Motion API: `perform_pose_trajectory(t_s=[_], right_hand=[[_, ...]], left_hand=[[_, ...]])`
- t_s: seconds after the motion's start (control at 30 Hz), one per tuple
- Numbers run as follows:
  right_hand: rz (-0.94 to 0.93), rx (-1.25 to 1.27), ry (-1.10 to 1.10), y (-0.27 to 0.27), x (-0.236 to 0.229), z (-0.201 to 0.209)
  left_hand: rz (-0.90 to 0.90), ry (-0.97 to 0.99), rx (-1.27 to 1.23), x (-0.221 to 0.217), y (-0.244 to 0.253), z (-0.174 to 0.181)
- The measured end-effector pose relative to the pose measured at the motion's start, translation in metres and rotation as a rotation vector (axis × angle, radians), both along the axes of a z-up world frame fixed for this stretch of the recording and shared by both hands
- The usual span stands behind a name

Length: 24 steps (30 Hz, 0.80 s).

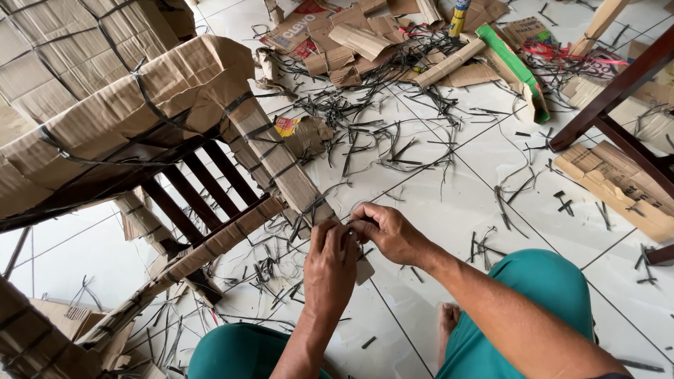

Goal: Tying and cutting plastic strips to secure cardboard wrapping on a chair frame

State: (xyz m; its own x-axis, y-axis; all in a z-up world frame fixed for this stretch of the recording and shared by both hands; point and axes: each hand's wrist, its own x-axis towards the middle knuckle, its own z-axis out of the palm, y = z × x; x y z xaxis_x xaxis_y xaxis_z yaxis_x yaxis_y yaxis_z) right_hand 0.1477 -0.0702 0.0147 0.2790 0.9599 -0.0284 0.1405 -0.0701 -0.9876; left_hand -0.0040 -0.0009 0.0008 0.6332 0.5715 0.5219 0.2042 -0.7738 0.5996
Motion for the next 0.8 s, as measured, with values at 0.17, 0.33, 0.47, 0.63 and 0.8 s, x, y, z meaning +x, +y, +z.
perform_pose_trajectory(t_s=[0.17,0.33,0.47,0.63,0.8], right_hand=[[0.008,0.043,0.04,0.002,0.001,-0.008],[-0.005,0.041,0.038,0.002,0.004,-0.004],[-0.061,-0.009,0.012,0.005,0.01,-0.004],[-0.085,-0.124,-0.017,0.01,0.007,-0.005],[-0.091,-0.24,-0.187,0.018,0.005,-0.023]], left_hand=[[0.027,0.059,0.041,0.002,0.0,-0.004],[0.05,0.041,-0.072,0.001,0.0,0.007],[0.02,-0.041,-0.112,-0.002,0.002,0.006],[-0.025,-0.082,-0.127,-0.005,0.002,0.011],[-0.144,-0.1,-0.153,-0.01,0.012,0.005]])
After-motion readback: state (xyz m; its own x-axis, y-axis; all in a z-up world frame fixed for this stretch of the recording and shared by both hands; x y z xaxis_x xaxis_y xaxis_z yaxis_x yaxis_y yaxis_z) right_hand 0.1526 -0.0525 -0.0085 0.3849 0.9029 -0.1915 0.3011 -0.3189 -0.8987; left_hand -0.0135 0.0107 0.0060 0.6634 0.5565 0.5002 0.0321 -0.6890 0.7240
